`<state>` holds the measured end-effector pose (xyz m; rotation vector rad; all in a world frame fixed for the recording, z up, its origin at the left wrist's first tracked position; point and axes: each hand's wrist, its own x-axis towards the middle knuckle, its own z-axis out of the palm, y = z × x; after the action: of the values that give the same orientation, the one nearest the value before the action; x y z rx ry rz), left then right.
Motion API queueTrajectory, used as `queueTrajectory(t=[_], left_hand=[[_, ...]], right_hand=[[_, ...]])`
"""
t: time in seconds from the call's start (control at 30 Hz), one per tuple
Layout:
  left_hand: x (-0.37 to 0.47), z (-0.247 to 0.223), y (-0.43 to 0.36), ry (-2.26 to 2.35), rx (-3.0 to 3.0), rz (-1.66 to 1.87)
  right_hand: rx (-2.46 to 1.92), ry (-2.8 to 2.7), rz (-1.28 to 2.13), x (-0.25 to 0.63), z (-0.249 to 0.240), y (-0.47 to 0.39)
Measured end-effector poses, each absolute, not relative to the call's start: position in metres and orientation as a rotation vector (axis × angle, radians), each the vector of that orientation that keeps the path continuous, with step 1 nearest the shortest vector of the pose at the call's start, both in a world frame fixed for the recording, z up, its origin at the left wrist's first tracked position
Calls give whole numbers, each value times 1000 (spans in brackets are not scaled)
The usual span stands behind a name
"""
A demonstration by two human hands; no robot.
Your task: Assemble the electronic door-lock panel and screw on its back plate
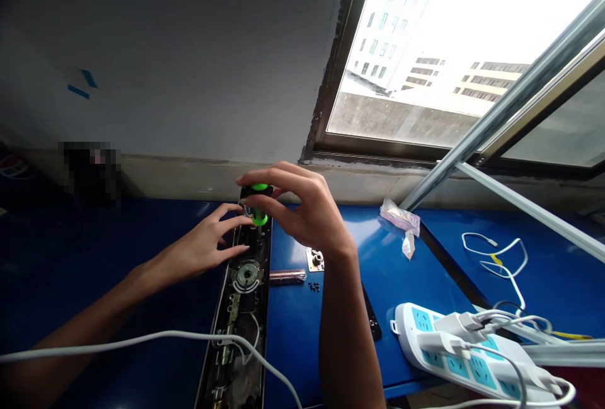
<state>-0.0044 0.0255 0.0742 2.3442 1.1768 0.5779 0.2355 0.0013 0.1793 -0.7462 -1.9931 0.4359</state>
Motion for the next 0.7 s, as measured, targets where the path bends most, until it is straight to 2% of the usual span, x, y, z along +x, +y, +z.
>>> queueTrajectory(t=[0.1, 0.27, 0.43, 0.6, 0.7], left_hand=[[-4, 75, 26, 1183, 2345, 573], [-3, 74, 26, 1166, 2331, 588], [-3, 72, 26, 1150, 2323, 616], [-5, 70, 27, 1121, 2321, 669], [-5, 70, 28, 1130, 2343, 657]], right_hand=[[-750, -2002, 365, 237, 177, 5], [-714, -2005, 570, 239, 177, 4], [-792, -1978, 324, 236, 176, 6], [-728, -2020, 569, 236, 175, 4], [-782, -1986, 385, 236, 175, 6]])
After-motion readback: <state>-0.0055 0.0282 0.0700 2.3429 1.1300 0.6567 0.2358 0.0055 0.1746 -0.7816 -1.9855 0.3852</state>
